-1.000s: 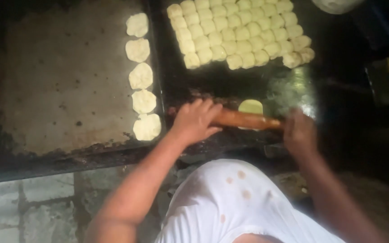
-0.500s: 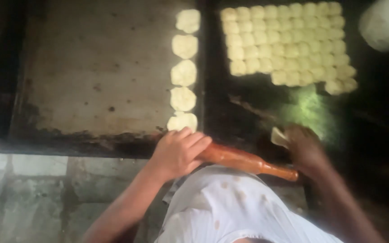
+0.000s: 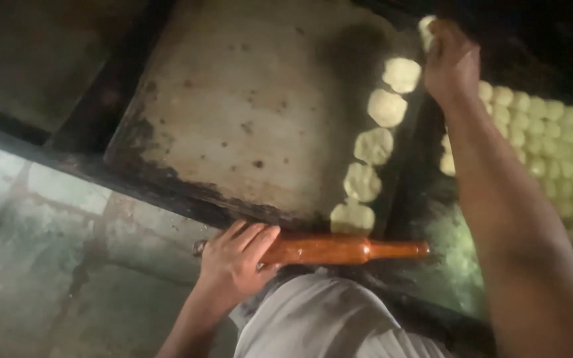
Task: Rolling out small pieces of dough into flat circles using a rolling pin and placing them on a tray.
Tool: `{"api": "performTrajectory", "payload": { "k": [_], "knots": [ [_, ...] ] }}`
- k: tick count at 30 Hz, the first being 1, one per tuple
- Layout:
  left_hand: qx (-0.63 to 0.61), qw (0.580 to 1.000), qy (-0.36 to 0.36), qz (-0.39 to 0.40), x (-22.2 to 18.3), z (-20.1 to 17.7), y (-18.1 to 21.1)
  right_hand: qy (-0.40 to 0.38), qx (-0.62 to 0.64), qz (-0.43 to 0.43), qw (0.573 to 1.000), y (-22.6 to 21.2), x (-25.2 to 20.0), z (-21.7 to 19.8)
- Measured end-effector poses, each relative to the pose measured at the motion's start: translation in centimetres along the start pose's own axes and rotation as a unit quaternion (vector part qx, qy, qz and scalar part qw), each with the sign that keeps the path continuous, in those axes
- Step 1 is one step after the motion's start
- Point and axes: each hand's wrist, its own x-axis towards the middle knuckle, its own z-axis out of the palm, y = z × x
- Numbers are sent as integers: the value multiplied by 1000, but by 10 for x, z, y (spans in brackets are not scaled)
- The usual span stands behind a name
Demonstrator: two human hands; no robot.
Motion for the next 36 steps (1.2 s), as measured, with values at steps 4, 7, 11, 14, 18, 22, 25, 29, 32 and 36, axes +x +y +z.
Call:
{"api": "performTrajectory", "payload": {
  "k": [4, 7, 11, 14, 18, 22, 25, 29, 32, 36],
  "knots": [
    [-1, 998, 46, -36, -42, 24, -13, -1, -189, -75, 979, -7, 45, 17],
    [6, 996, 72, -58, -51, 27, -21, -56, -209, -13, 976, -30, 65, 8],
    [-16, 995, 81, -57, -50, 18, -21, -7, -273, -180, 945, 27, 80, 24],
    [-30, 996, 82, -31, -32, 13, -28, -12, -287, -234, 929, 18, 82, 30],
    [-32, 996, 88, 3, -17, 13, -24, -44, -171, -134, 975, -2, 52, -28],
    [-33, 996, 86, -1, -10, 18, -21, 7, -54, 47, 997, -30, -30, -128],
    [-35, 995, 98, 3, -4, 19, -18, -58, -126, 129, 982, -36, -105, -159],
    [-62, 993, 92, 30, 13, 28, -5, -154, -151, 74, 974, -46, -176, -134],
    [-84, 993, 74, 48, 32, 34, 16, 28, -127, -88, 988, 24, -207, -67],
    [-82, 993, 65, 57, 45, 40, 46, 158, -56, -36, 985, 51, -264, -87]
  ]
}}
